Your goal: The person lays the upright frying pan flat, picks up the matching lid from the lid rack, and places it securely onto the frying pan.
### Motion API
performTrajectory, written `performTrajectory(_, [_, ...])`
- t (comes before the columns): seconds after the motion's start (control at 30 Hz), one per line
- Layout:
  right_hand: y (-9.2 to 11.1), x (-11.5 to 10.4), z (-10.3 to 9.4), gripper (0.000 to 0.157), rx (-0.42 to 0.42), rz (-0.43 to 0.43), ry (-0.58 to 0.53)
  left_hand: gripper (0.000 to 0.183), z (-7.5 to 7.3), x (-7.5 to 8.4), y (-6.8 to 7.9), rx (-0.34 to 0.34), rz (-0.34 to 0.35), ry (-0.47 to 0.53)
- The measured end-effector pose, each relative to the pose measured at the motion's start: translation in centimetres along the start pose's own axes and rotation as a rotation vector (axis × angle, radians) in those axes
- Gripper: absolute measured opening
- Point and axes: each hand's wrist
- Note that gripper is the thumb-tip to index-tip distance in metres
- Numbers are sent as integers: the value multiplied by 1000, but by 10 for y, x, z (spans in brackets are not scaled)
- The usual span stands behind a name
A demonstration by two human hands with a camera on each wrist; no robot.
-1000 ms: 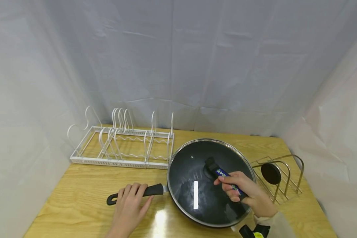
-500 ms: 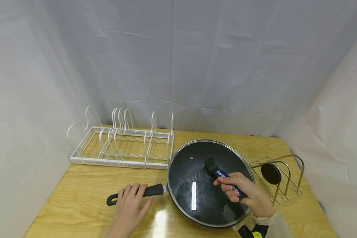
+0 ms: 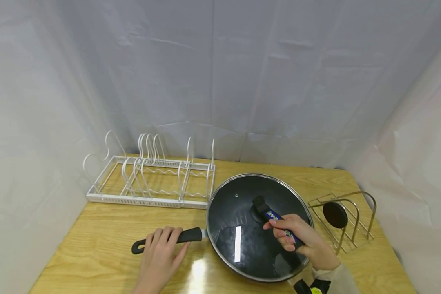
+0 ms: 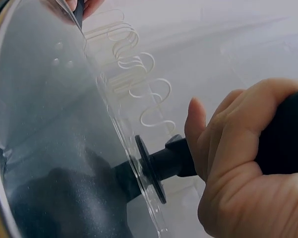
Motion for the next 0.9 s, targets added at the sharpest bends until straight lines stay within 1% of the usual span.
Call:
performTrajectory(0.2, [-2, 1, -4, 34, -95, -10, -28, 64, 0, 1, 1, 8, -9, -3])
performTrajectory(0.4, [0, 0, -9, 37, -144, -16, -38, 64, 2, 4, 0, 8, -10, 32])
performTrajectory(0.53, [1, 0, -11, 35, -139, -6, -37, 60, 3, 6, -1, 5, -9, 55])
performTrajectory(0.63, [3, 0, -13, 34, -129, -7, -29, 40, 5, 7, -3, 4, 0, 60])
performTrajectory(0.73, [5, -1, -14, 34, -119, -15, -24, 40, 7, 9, -4, 8, 6, 64])
performTrajectory(0.77, [5, -1, -14, 34, -120, -18, -17, 37, 7, 10, -4, 6, 3, 62])
performTrajectory(0.87, [5, -2, -14, 33, -106, -19, -4, 37, 7, 10, -3, -6, -14, 53])
performTrajectory(0.9, [4, -2, -14, 33, -106, -21, 5, 34, 6, 11, -3, -19, -22, 46])
Point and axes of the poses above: each hand's wrist, its own y-axis away from the middle knuckle, its own z-axis out of the palm, x = y × z, and after that the axes turned 12 degrees about -y, right-handed
